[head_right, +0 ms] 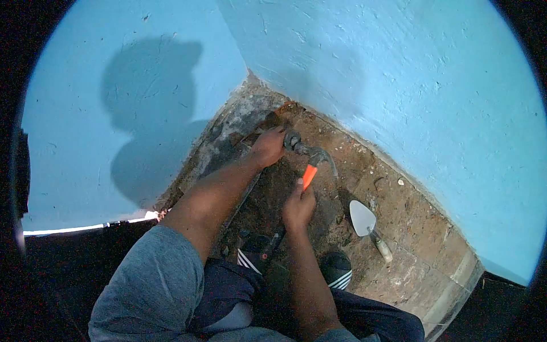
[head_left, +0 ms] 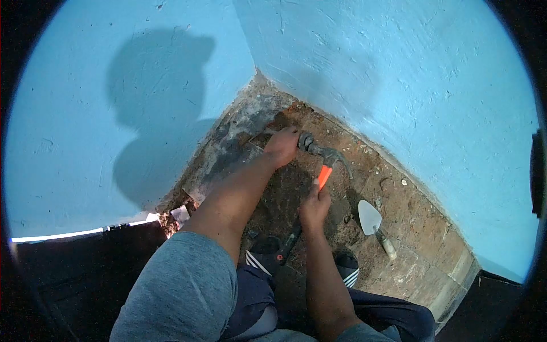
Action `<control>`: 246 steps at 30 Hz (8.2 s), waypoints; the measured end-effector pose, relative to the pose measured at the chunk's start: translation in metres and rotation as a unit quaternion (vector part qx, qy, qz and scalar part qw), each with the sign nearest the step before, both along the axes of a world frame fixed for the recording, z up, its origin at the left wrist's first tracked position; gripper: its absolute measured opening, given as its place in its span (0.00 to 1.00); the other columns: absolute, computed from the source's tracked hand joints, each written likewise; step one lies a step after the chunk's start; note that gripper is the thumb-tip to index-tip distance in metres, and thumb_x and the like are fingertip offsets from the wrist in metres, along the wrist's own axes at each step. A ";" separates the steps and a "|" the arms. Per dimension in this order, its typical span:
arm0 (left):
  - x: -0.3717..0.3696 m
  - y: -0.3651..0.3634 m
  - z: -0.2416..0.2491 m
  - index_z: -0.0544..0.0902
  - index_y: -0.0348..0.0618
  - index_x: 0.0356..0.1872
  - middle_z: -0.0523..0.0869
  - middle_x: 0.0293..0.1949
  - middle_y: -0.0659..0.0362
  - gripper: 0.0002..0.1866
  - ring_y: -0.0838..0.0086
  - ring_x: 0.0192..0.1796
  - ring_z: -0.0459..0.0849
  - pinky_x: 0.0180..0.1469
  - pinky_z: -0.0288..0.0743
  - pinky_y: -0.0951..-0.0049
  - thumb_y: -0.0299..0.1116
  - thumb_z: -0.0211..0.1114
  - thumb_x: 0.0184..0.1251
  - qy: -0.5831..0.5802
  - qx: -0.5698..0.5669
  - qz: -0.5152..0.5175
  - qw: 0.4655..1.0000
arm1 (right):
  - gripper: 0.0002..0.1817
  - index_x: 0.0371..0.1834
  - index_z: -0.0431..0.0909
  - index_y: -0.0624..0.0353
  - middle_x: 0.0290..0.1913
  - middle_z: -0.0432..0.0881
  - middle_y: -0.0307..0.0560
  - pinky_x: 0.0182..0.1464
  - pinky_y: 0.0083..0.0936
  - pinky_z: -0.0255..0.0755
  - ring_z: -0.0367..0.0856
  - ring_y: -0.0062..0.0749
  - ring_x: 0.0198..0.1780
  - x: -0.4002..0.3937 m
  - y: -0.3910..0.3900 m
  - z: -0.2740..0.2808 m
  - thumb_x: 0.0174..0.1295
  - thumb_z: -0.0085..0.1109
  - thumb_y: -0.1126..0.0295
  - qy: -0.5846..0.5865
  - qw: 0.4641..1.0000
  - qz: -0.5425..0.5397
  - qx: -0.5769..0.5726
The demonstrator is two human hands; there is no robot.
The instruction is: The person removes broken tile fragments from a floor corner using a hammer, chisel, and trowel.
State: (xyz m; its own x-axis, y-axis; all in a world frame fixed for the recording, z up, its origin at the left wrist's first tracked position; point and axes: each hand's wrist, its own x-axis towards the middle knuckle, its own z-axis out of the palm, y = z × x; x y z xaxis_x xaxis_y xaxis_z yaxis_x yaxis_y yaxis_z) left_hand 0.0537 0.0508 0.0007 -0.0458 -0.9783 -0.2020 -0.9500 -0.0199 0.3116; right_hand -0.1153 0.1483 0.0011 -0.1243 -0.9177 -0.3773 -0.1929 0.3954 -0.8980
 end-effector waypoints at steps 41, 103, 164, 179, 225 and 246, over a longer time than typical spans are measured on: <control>-0.007 -0.007 -0.018 0.71 0.38 0.66 0.71 0.65 0.50 0.29 0.51 0.56 0.81 0.58 0.79 0.54 0.25 0.61 0.60 0.020 0.023 -0.103 0.994 | 0.21 0.31 0.66 0.56 0.16 0.66 0.38 0.16 0.27 0.65 0.64 0.26 0.12 -0.049 -0.044 -0.016 0.78 0.42 0.53 -0.030 0.996 -0.080 -0.027; 0.014 0.003 -0.015 0.65 0.44 0.72 0.61 0.74 0.52 0.31 0.55 0.74 0.62 0.75 0.64 0.58 0.22 0.58 0.66 0.010 0.102 -0.068 0.992 | 0.21 0.28 0.66 0.54 0.18 0.65 0.35 0.19 0.25 0.57 0.64 0.21 0.17 -0.037 -0.045 0.031 0.78 0.43 0.53 -0.074 0.991 -0.111 0.011; -0.036 -0.048 -0.031 0.53 0.35 0.76 0.64 0.70 0.38 0.37 0.45 0.73 0.62 0.72 0.66 0.54 0.30 0.57 0.69 -0.094 0.085 -0.136 0.983 | 0.20 0.31 0.68 0.57 0.21 0.66 0.35 0.24 0.25 0.62 0.66 0.22 0.21 -0.083 -0.066 -0.005 0.77 0.45 0.53 -0.082 0.976 -0.201 0.030; -0.035 -0.065 -0.032 0.73 0.42 0.64 0.81 0.53 0.46 0.19 0.53 0.58 0.80 0.58 0.77 0.52 0.30 0.46 0.76 -0.046 0.062 -0.043 0.996 | 0.21 0.32 0.70 0.60 0.23 0.70 0.40 0.26 0.28 0.64 0.69 0.27 0.23 -0.127 -0.107 0.041 0.78 0.43 0.55 0.001 0.903 -0.404 -0.149; -0.027 -0.040 -0.012 0.72 0.42 0.65 0.78 0.59 0.46 0.25 0.51 0.60 0.79 0.62 0.76 0.53 0.22 0.55 0.66 -0.023 0.055 -0.075 0.995 | 0.17 0.47 0.69 0.61 0.24 0.69 0.37 0.24 0.27 0.64 0.68 0.23 0.22 -0.087 -0.077 -0.030 0.77 0.47 0.56 -0.060 0.987 -0.148 -0.015; -0.033 -0.068 -0.010 0.80 0.50 0.60 0.84 0.55 0.56 0.18 0.58 0.70 0.71 0.75 0.57 0.48 0.31 0.57 0.71 -0.109 0.081 -0.067 0.988 | 0.16 0.56 0.72 0.62 0.31 0.72 0.38 0.32 0.30 0.69 0.70 0.25 0.29 -0.039 -0.069 -0.013 0.75 0.50 0.61 -0.112 0.982 -0.077 0.132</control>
State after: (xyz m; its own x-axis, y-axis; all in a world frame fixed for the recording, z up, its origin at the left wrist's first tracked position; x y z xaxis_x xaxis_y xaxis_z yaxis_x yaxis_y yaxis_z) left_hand 0.0209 -0.0171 -0.0097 -0.1116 -0.9203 -0.3751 -0.9916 0.0784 0.1027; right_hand -0.1538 0.0790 -0.0120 -0.1412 -0.7612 -0.6330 0.0779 0.6289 -0.7736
